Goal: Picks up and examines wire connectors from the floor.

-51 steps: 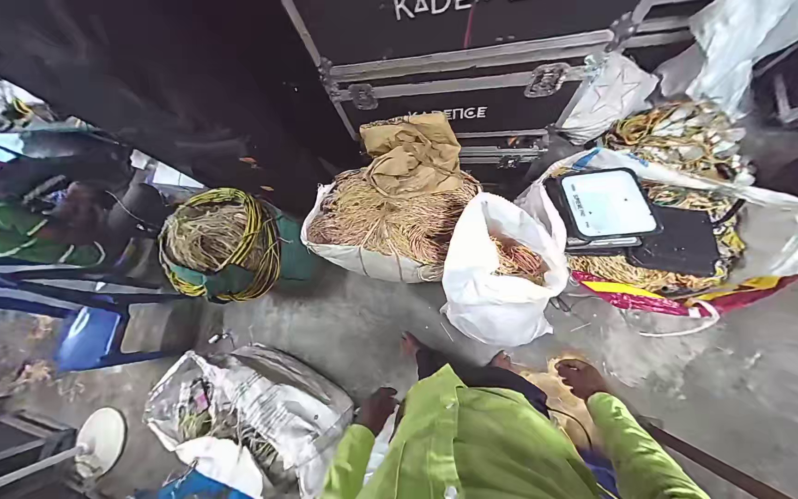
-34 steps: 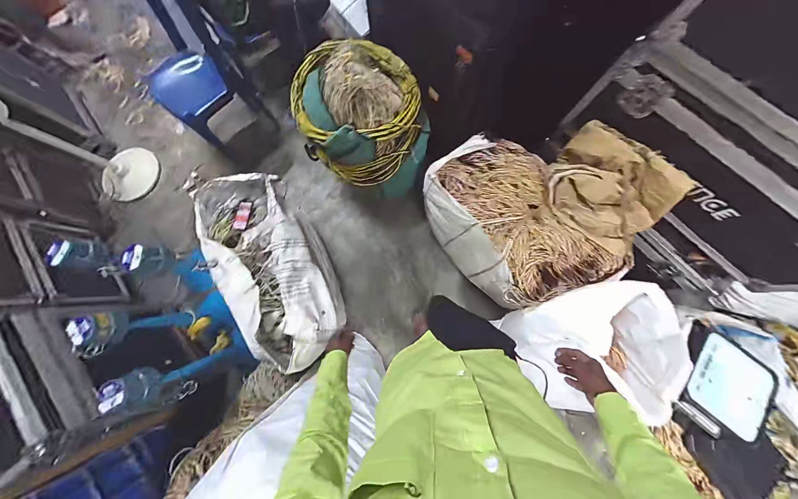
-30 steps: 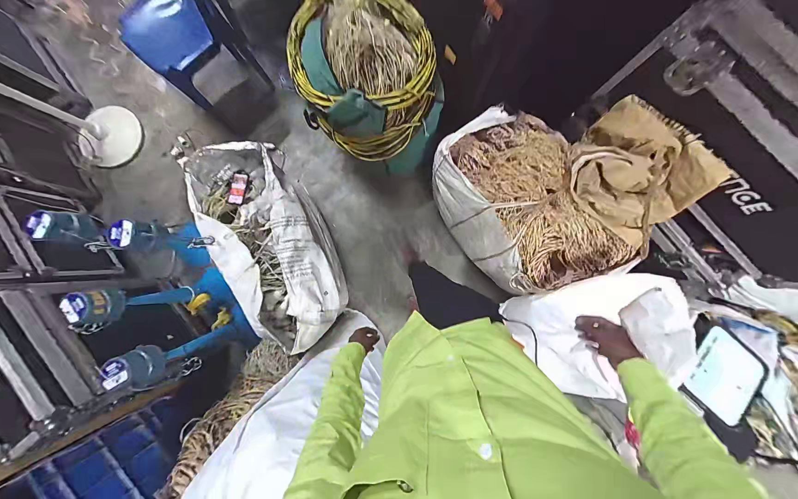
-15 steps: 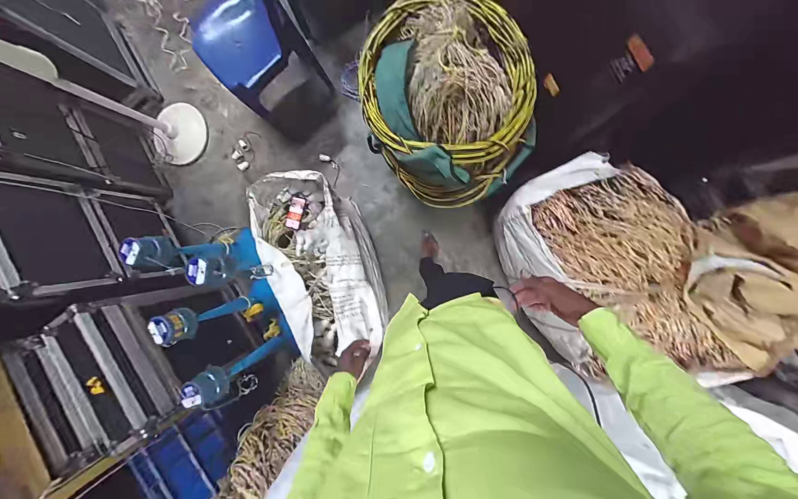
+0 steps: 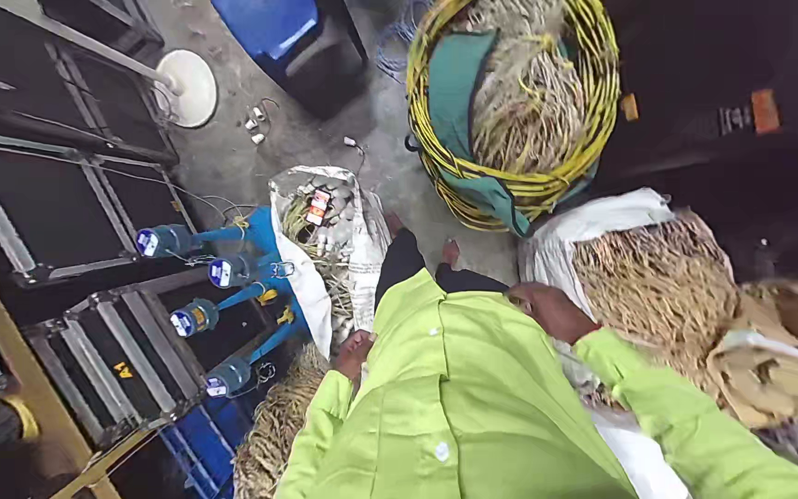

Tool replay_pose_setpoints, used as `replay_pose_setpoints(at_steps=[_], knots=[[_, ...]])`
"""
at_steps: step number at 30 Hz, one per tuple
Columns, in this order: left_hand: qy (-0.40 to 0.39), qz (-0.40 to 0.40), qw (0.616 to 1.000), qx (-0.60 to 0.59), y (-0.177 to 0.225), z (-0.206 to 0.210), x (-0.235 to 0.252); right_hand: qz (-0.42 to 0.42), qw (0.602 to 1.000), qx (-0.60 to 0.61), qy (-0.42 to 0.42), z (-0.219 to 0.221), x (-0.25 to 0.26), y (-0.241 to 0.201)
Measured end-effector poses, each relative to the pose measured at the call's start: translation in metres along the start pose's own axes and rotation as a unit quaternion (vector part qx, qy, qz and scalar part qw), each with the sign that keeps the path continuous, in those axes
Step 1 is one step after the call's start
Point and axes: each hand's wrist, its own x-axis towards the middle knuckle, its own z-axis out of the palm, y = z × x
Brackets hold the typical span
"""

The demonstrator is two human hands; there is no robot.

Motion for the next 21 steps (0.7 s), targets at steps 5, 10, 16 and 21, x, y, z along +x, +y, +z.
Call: replay_pose_setpoints(at_steps=[5, 10, 16, 21], knots=[[0.034, 0.075, 0.990, 0.115, 0.098, -0.039, 0.060, 0.064, 0.986, 0.144, 0.049, -0.029, 0.048, -0.049], [0.077, 0.087, 0.969, 0.218, 0.174, -0.072, 0.085, 0.130, 0.972, 0.194, 0.032, -0.062, 0.098, -0.086], [0.205, 0.012, 0.976, -0.065, 0.222, -0.097, 0.135, 0.074, 0.937, 0.306, 0.148, -0.118, 0.156, -0.134], [0.092, -0.051, 0.993, 0.054, 0.239, -0.119, 0.158, 0.095, 0.918, 0.333, 0.195, -0.182, 0.226, -0.151]])
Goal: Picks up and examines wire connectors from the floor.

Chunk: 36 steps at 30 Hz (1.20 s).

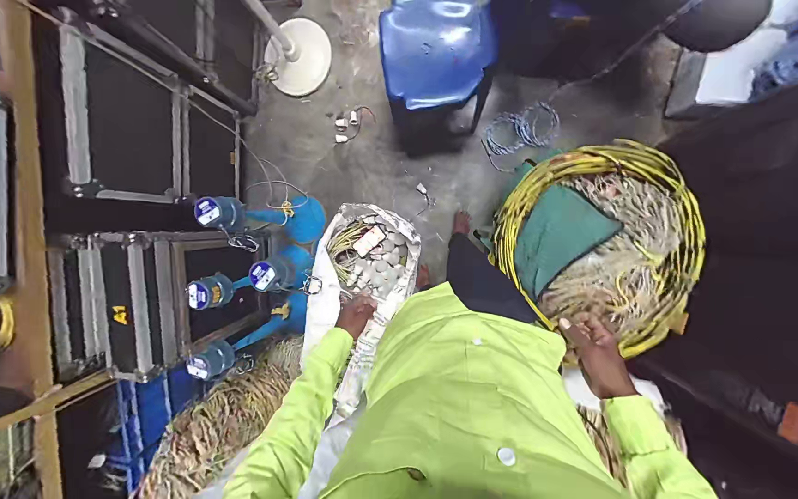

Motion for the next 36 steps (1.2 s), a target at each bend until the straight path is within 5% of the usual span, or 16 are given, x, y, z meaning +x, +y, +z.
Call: replay_pose_setpoints(at_steps=[6, 9, 13, 16, 20, 26, 30, 36], knots=[[0.036, -0.065, 0.996, 0.048, 0.009, 0.014, 0.042, 0.002, 0.997, -0.076, 0.007, -0.021, 0.161, -0.090], [-0.007, -0.121, 0.985, 0.121, 0.025, 0.013, 0.045, 0.006, 0.998, -0.059, 0.017, -0.021, 0.219, -0.156], [0.009, -0.077, 0.993, 0.087, 0.085, -0.002, 0.044, -0.052, 0.997, -0.051, -0.011, -0.009, 0.277, -0.229], [0.099, -0.037, 0.994, -0.001, 0.138, -0.013, 0.032, -0.036, 0.992, -0.107, -0.055, 0.002, 0.308, -0.240], [0.115, 0.005, 0.990, -0.082, 0.178, -0.015, 0.035, 0.001, 0.988, -0.142, -0.062, 0.017, 0.330, -0.237], [0.058, -0.076, 0.995, -0.014, 0.163, -0.007, 0.054, 0.081, 0.969, -0.203, -0.119, 0.047, 0.346, -0.210], [-0.030, -0.105, 0.991, 0.073, 0.144, -0.027, 0.070, 0.120, 0.973, -0.179, -0.087, 0.081, 0.345, -0.221], [0.022, -0.099, 0.990, -0.100, 0.170, -0.124, 0.136, 0.018, 0.978, -0.194, -0.068, 0.185, 0.365, -0.277]])
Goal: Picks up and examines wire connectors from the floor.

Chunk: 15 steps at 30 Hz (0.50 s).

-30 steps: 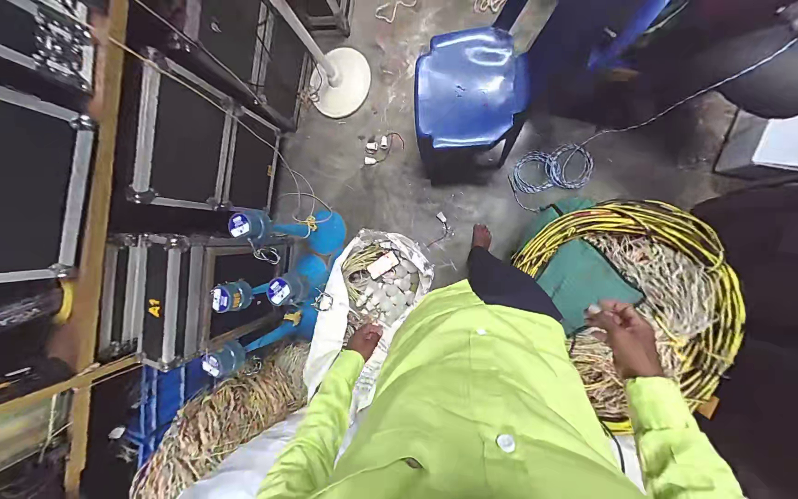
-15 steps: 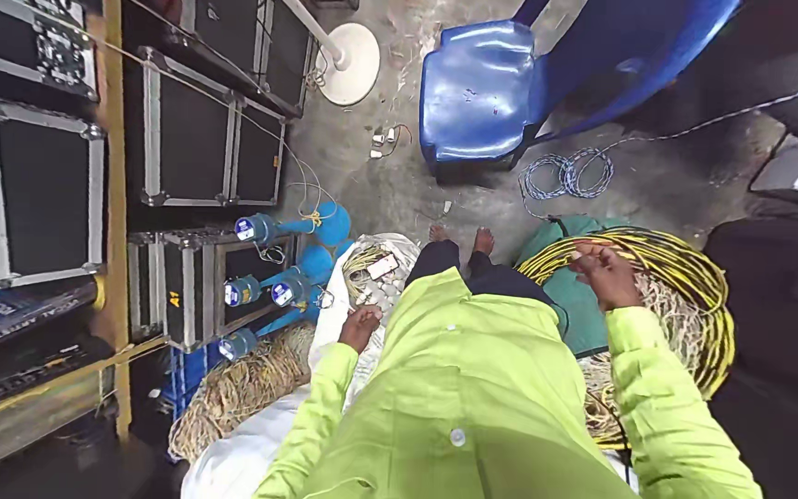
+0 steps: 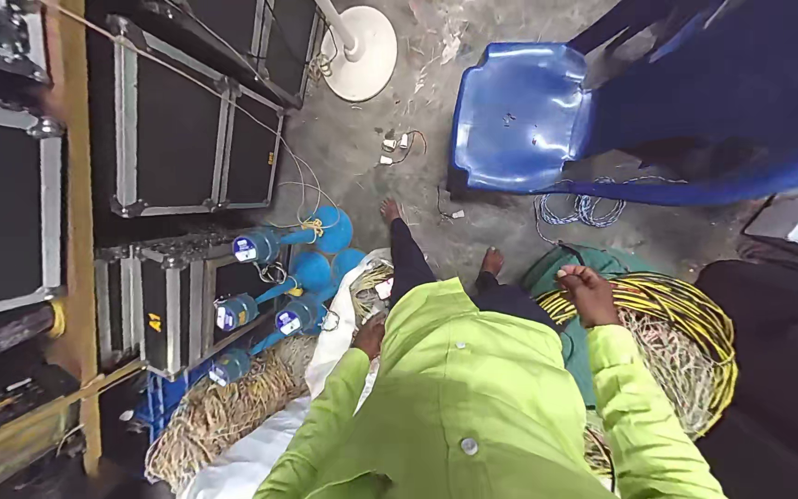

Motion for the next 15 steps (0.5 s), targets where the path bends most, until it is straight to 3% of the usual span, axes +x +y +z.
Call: replay_pose_setpoints(at_steps=[5, 9, 11, 15], knots=[[-0.026, -0.051, 0.998, 0.010, 0.044, -0.101, 0.103, -0.036, 0.979, -0.179, -0.095, 0.102, 0.064, -0.079], [-0.094, -0.094, 0.980, 0.147, 0.065, -0.128, 0.156, -0.021, 0.940, -0.222, -0.257, 0.197, 0.127, -0.115], [-0.097, -0.133, 0.965, 0.203, 0.071, -0.124, 0.161, -0.026, 0.928, -0.226, -0.295, 0.244, 0.166, -0.106], [0.062, -0.140, 0.977, 0.148, 0.071, -0.124, 0.167, -0.076, 0.913, -0.251, -0.312, 0.334, 0.269, -0.059]])
